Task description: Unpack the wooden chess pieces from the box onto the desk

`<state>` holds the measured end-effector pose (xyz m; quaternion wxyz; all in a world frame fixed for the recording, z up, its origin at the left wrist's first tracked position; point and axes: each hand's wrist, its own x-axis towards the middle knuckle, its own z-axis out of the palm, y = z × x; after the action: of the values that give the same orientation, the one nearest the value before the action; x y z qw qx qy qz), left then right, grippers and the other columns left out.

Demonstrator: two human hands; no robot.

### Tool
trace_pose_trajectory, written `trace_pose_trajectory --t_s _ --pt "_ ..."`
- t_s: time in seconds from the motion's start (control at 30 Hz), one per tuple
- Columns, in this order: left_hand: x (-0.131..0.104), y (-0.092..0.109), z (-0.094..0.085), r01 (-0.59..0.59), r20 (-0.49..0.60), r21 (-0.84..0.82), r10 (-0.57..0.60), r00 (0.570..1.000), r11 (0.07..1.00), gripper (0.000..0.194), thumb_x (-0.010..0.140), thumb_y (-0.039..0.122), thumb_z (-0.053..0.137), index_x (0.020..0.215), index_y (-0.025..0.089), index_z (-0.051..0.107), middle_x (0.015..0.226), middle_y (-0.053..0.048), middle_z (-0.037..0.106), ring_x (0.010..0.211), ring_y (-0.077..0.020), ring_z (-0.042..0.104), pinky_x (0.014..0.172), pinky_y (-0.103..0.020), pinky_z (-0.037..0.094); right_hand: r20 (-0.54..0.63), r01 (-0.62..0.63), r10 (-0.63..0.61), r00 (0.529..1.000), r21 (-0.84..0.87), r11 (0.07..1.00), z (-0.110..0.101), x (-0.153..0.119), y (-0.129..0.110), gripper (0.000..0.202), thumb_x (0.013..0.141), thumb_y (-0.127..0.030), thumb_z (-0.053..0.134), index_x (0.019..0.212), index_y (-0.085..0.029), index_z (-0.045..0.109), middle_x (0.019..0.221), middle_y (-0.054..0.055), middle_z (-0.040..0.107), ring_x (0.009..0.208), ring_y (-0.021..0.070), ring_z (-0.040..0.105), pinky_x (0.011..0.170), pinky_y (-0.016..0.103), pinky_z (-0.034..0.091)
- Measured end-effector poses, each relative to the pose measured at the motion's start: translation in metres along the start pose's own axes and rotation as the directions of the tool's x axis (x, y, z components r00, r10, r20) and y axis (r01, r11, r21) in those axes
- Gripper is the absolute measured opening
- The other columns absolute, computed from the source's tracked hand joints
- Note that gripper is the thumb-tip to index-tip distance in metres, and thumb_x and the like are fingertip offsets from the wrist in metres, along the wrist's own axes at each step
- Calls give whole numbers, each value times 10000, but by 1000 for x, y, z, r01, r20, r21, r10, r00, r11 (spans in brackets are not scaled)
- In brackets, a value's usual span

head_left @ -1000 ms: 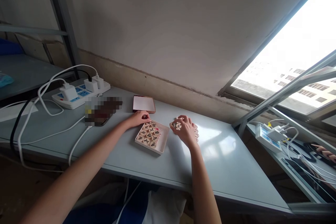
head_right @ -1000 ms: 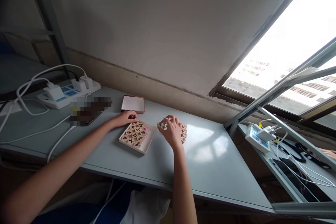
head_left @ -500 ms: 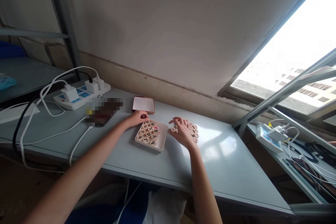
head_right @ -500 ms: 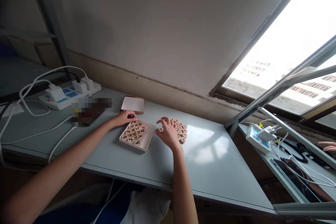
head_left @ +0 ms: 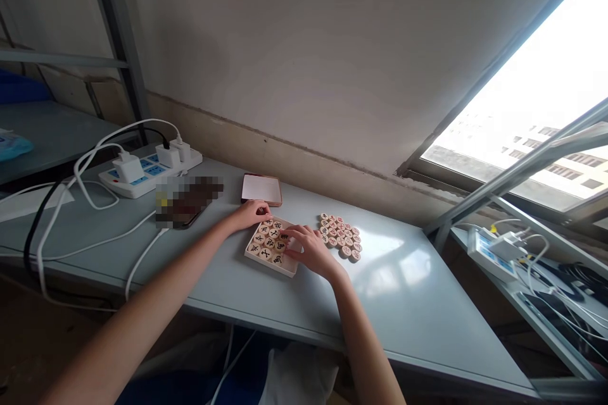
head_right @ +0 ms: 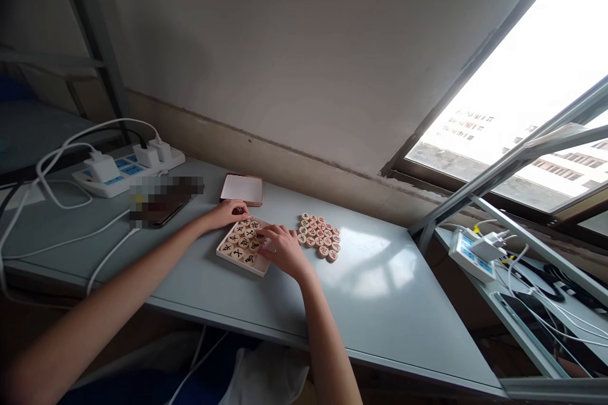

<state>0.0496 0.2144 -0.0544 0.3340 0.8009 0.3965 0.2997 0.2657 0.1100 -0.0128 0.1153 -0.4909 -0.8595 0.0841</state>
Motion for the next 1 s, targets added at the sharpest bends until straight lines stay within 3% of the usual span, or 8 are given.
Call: trace_pose_trajectory --t_s 0.2,0.33,0.47,0.57,0.8,1.0 --pt "1 -2 0 1 17 -7 -1 1000 1000 347 738 490 541 751 151 617 801 -64 639 734 -196 571 656 -283 430 -29 -16 16 999 20 1000 -1 1 -3 193 852 -296 511 1028 -298 589 1068 15 603 975 194 515 845 344 340" --pt "1 -1 0 6 18 6 -6 1000 1000 360 740 501 531 758 152 615 809 -71 639 738 -200 571 663 -293 433 -135 -60 55 989 -36 998 -2 3 0 223 865 -379 487 1039 -302 603 1012 21 623 907 188 536 866 362 307" --pt "-1 2 0 3 19 5 -3 1000 1000 339 751 484 525 752 156 610 841 -71 640 770 -204 572 685 -293 430 -321 -192 149 935 -106 976 -4 2 17 253 886 -382 434 1061 -306 602 1048 17 618 966 191 518 912 376 257" --pt "-2 4 -1 0 10 3 0 1000 1000 310 755 458 529 758 159 610 863 -69 638 795 -208 572 696 -293 427 -398 -304 232 888 -129 944 -4 0 31 243 885 -361 419 1011 -294 616 1015 12 627 978 197 507 919 386 239" --pt "-2 3 0 6 3 22 -6 1000 1000 282 756 436 532 749 162 600 869 -62 632 801 -209 571 692 -293 423 -381 -393 326 865 -109 913 3 -1 51 248 871 -377 421 993 -287 616 1021 21 630 1009 220 485 880 390 257" --pt "-2 2 1 5 6 14 -5 1000 1000 313 759 471 522 757 166 592 873 -65 631 799 -208 568 690 -292 421 -360 -408 326 874 -177 896 2 -3 52 264 880 -382 403 953 -295 641 1031 20 631 1014 224 484 905 409 254"
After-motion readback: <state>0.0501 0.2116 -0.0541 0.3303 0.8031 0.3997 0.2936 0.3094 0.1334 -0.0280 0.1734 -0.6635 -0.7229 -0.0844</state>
